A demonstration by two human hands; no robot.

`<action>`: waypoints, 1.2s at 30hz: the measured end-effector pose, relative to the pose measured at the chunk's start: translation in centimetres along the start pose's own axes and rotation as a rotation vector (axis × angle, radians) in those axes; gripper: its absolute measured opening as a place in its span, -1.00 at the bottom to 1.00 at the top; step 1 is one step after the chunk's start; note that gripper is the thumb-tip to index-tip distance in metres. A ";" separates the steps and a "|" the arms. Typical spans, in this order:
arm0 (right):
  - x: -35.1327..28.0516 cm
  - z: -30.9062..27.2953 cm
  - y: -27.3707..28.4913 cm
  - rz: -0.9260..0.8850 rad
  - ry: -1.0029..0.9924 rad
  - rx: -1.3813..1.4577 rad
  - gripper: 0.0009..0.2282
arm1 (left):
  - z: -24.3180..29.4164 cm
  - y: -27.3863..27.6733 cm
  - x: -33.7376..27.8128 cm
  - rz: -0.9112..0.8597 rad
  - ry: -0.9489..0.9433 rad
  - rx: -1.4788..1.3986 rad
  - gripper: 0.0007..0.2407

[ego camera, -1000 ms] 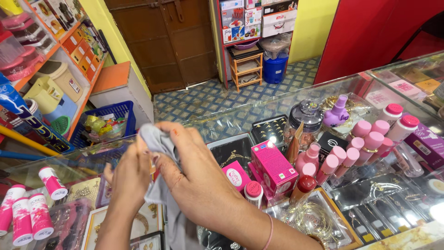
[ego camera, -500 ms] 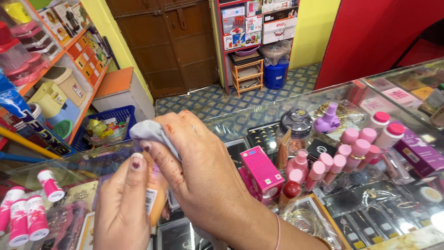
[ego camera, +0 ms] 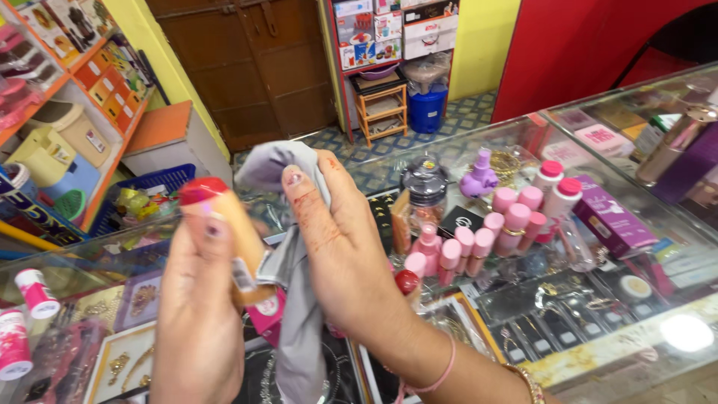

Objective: The person wipes various cosmetic boxes and bottles with a grey cloth on a glass display counter. They handle items one by one, turning them over to clean different sides, and place them back on the counter.

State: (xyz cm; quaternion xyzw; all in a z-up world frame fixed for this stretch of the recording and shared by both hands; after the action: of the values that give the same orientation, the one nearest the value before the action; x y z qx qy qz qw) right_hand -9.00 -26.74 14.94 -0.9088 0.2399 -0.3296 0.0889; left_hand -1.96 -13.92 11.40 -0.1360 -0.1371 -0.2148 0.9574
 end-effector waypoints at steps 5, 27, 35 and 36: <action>-3.8 -4.3 -0.6 -0.197 0.256 -0.288 -0.65 | 0.9 -4.0 -1.1 0.006 0.070 -0.337 -0.52; -4.7 -3.7 4.4 -0.065 -0.201 -0.095 -0.72 | 1.4 -8.7 -3.2 -0.042 -0.385 -0.226 -0.42; -4.9 1.4 4.9 0.031 -0.449 0.308 -0.65 | 1.5 -7.8 -3.5 0.070 -0.498 -0.082 -0.45; -5.4 2.0 4.6 0.052 -0.529 0.422 -0.63 | 1.6 -7.6 -3.5 0.078 -0.502 -0.064 -0.44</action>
State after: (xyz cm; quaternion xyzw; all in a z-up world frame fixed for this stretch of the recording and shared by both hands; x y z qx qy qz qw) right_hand -13.03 -28.07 8.92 -0.9180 0.1581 -0.1223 0.3425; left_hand -8.73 -18.72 13.24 -0.2206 -0.3582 -0.1413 0.8961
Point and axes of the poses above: each hand's wrist, its own x-axis towards the middle knuckle, its own y-axis out of the back of the hand, z = x × y, the point moved 7 cm from there along x, towards the middle knuckle, and after that the axes turned 4 degrees about x, right-handed, at the moved point
